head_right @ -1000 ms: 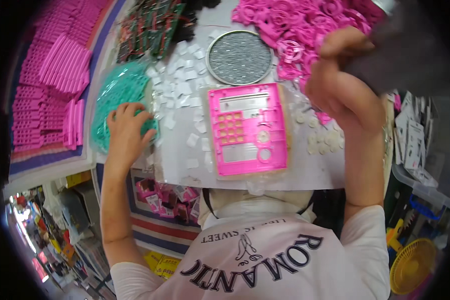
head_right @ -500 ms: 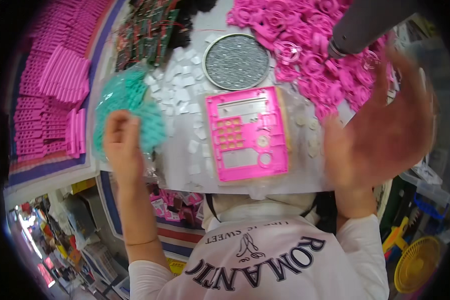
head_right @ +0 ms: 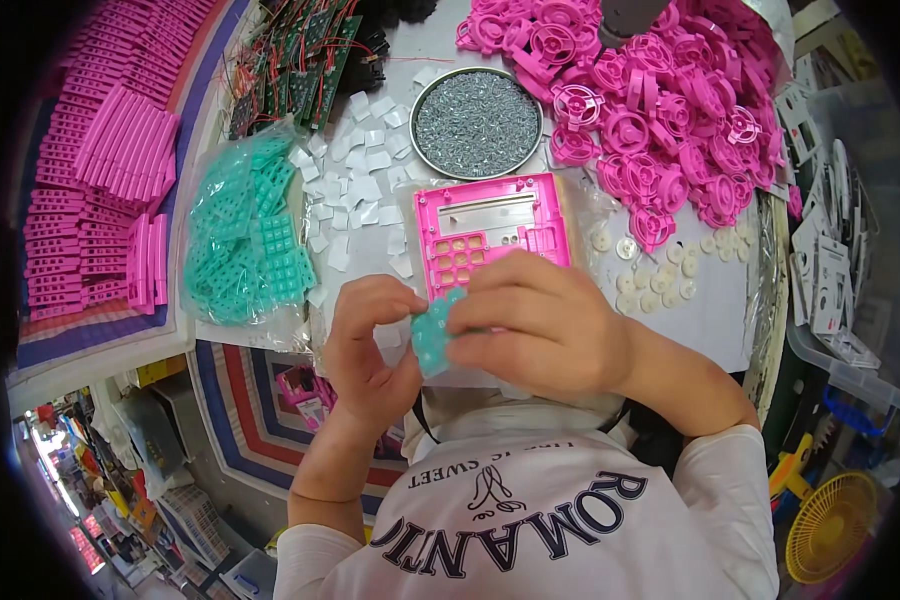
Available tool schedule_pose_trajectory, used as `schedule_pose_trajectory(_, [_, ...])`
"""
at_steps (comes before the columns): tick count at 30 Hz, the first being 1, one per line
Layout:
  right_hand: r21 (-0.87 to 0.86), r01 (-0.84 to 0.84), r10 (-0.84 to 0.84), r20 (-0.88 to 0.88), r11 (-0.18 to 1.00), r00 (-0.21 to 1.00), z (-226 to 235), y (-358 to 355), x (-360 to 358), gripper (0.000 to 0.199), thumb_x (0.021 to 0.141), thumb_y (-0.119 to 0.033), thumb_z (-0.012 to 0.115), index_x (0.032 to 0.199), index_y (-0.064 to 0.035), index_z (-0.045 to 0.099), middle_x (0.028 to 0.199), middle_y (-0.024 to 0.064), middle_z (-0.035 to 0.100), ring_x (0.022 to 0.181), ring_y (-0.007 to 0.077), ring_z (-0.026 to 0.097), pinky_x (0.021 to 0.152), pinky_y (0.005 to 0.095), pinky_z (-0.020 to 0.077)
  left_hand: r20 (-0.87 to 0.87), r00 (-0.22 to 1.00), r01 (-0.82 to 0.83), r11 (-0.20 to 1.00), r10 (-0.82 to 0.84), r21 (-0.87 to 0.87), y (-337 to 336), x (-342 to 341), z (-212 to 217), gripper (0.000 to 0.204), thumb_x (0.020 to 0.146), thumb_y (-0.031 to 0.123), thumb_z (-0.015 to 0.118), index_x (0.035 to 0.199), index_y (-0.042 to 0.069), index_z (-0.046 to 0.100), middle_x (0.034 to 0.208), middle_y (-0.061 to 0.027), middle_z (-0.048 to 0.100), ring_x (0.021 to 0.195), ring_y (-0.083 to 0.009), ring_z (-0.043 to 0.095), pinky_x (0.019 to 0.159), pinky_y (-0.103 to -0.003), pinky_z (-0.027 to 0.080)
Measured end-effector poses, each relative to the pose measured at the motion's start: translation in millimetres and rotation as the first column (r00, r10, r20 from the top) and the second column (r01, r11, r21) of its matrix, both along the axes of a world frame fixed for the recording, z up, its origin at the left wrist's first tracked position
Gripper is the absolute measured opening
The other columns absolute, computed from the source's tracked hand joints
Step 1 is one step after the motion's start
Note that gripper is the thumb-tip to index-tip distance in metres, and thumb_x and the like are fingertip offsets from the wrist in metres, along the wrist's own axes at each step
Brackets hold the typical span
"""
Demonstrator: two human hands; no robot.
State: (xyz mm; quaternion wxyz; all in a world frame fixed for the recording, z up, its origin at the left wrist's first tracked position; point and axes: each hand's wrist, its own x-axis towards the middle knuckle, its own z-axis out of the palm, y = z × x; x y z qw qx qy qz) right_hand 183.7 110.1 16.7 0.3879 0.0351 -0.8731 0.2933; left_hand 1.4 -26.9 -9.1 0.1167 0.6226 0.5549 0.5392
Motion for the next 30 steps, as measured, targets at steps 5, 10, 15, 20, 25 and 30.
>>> schedule_pose_trajectory(5, [0.002, 0.047, -0.047, -0.021, 0.999, 0.999, -15.1, -13.9, 7.6, 0.027, 0.066, -0.005, 0.080, 0.091, -0.0004, 0.071, 0.101, 0.0126, 0.068, 0.087, 0.0301, 0.065, 0.069, 0.0374, 0.0566, -0.068, 0.998, -0.013, 0.999, 0.016, 0.049, -1.0, 2.1, -5.1, 0.043, 0.061, -0.008, 0.075, 0.099, 0.007, 0.063, 0.102, -0.0098, 0.068, 0.093, -0.0313, 0.063, 0.080, -0.041, 0.050])
schedule_pose_trajectory(10, [0.067, 0.099, -0.101, 0.033, 0.993, 0.994, -10.1, -18.0, 7.9, 0.027, 0.065, -0.007, 0.077, 0.091, -0.0012, 0.071, 0.099, 0.0110, 0.068, 0.086, 0.0286, 0.065, 0.068, 0.0364, 0.0567, -0.095, 0.995, 0.006, 0.998, 0.000, 0.063, -3.0, 3.4, -6.0, 0.045, 0.058, -0.008, 0.074, 0.098, 0.008, 0.063, 0.102, -0.0092, 0.067, 0.091, -0.0314, 0.063, 0.077, -0.041, 0.051])
schedule_pose_trajectory(15, [0.016, 0.125, -0.122, 0.373, 0.992, 0.920, 15.4, -28.3, 13.2, 0.040, 0.066, -0.009, 0.077, 0.104, -0.0037, 0.069, 0.089, 0.0062, 0.063, 0.083, 0.0265, 0.061, 0.066, 0.0347, 0.0541, -0.071, 0.994, 0.085, 0.996, -0.085, 0.008, -19.0, 7.0, 3.4, 0.039, 0.067, -0.012, 0.077, 0.097, 0.006, 0.060, 0.100, -0.0124, 0.068, 0.088, -0.0305, 0.065, 0.075, -0.039, 0.053])
schedule_pose_trajectory(20, [-0.233, -0.007, 0.149, 0.599, 0.973, 0.787, 24.8, -27.0, 3.4, 0.039, 0.072, -0.011, 0.077, 0.109, -0.0053, 0.067, 0.084, 0.0083, 0.060, 0.081, 0.0283, 0.060, 0.067, 0.0405, 0.0524, 0.098, 0.984, 0.162, 0.978, -0.150, -0.135, -40.3, 22.9, 14.0, 0.049, 0.071, -0.009, 0.080, 0.111, 0.005, 0.057, 0.101, -0.0140, 0.066, 0.095, -0.0305, 0.067, 0.080, -0.040, 0.055])
schedule_pose_trajectory(25, [-0.484, 0.166, 0.169, 0.575, 0.859, 0.800, 22.8, -5.7, -5.2, 0.030, 0.080, -0.013, 0.077, 0.108, -0.0053, 0.067, 0.085, 0.0124, 0.065, 0.074, 0.0276, 0.064, 0.065, 0.0392, 0.0518, 0.152, 0.983, -0.102, 0.995, 0.102, -0.007, -39.6, -0.3, 18.3, 0.057, 0.072, -0.004, 0.082, 0.122, 0.002, 0.056, 0.123, -0.0197, 0.059, 0.105, -0.0295, 0.063, 0.090, -0.040, 0.053])
schedule_pose_trajectory(30, [-0.551, 0.423, 0.164, 0.727, 0.719, 0.667, -5.4, 18.5, -25.9, 0.023, 0.084, -0.008, 0.079, 0.103, -0.0001, 0.068, 0.083, 0.0067, 0.067, 0.069, 0.0134, 0.064, 0.059, 0.0281, 0.0488, 0.178, 0.964, -0.173, 0.973, 0.199, -0.154, -41.6, -25.2, 2.2, 0.054, 0.072, -0.002, 0.080, 0.121, 0.001, 0.060, 0.123, -0.0196, 0.060, 0.109, -0.0310, 0.061, 0.094, -0.039, 0.050])
